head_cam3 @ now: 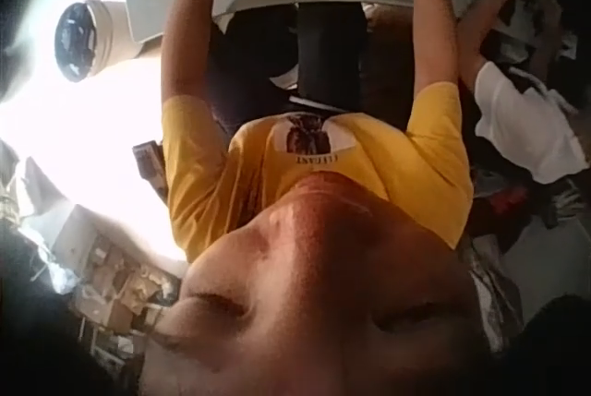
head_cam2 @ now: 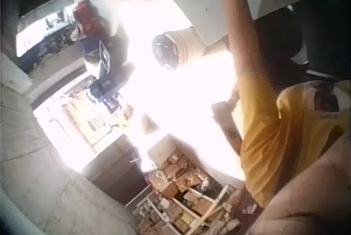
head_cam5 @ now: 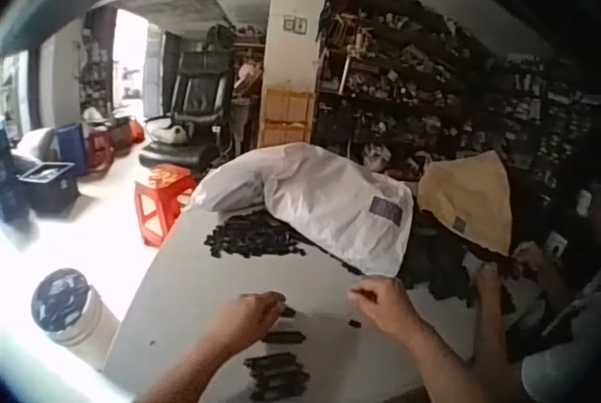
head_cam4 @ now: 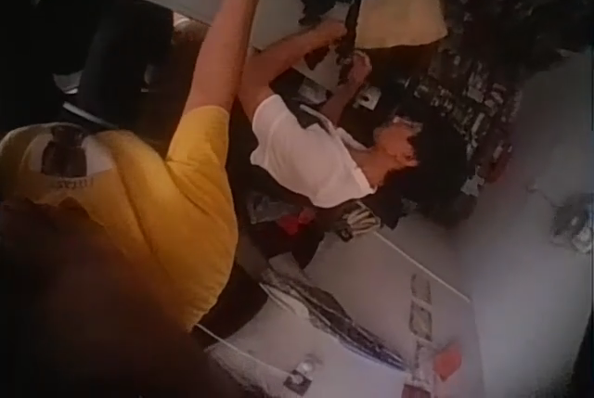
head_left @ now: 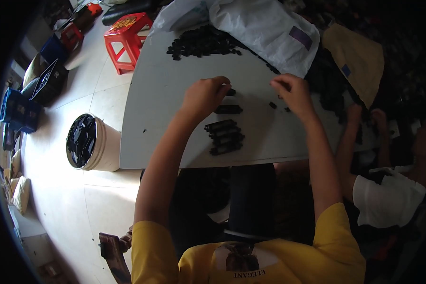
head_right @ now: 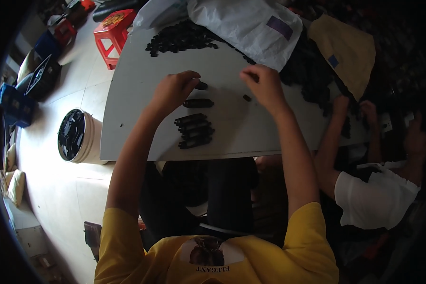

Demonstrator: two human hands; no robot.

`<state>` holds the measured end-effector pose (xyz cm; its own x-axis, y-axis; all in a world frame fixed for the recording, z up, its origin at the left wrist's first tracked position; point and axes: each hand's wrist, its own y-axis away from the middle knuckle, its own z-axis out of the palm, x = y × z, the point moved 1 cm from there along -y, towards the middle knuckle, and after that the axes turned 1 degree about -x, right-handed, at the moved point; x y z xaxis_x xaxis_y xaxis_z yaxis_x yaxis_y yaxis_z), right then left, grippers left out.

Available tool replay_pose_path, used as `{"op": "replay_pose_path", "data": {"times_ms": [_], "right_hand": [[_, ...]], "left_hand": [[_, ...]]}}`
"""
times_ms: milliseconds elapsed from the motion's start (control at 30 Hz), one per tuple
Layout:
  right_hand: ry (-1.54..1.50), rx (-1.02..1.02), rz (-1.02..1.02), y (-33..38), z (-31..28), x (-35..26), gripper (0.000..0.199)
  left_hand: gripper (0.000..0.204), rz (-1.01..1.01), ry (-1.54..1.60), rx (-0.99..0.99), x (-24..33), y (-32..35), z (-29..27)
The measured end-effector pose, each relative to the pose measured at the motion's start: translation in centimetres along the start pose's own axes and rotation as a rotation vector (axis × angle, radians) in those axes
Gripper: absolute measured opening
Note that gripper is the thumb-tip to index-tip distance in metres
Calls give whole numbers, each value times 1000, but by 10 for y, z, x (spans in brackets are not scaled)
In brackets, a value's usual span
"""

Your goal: Assembling small black plastic components into chains or rows on a table.

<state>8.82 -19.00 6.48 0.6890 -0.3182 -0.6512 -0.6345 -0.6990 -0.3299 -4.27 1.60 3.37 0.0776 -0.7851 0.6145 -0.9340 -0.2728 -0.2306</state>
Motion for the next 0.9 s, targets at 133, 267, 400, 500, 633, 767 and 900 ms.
{"op": "replay_pose_path", "data": {"times_ms": [133, 267, 400, 500, 633, 767, 900], "right_hand": [[71, 53, 181, 21, -34, 34, 11], [177, 34, 116, 42, -38, 52, 10], [249, -52, 58, 54, -25, 57, 13], [343, -54, 36, 52, -21, 48, 14], [348, -42, -49, 51, -15, 41, 13], [311, -90, -26, 51, -10, 40, 16], [45, -10, 128, 38, -2, 23, 16]], "left_hand": [[23, -101, -200, -122, 11, -7, 6], [22, -62, -340, 6, -1, -4, 13], [16, -100, 74, 79, -20, 0, 12], [16, -85, 228, 108, -29, 5, 9], [16, -137, 284, 122, -34, 13, 10], [16, -55, 276, 155, -37, 18, 9], [19, -4, 304, 71, -35, 22, 4]]}}
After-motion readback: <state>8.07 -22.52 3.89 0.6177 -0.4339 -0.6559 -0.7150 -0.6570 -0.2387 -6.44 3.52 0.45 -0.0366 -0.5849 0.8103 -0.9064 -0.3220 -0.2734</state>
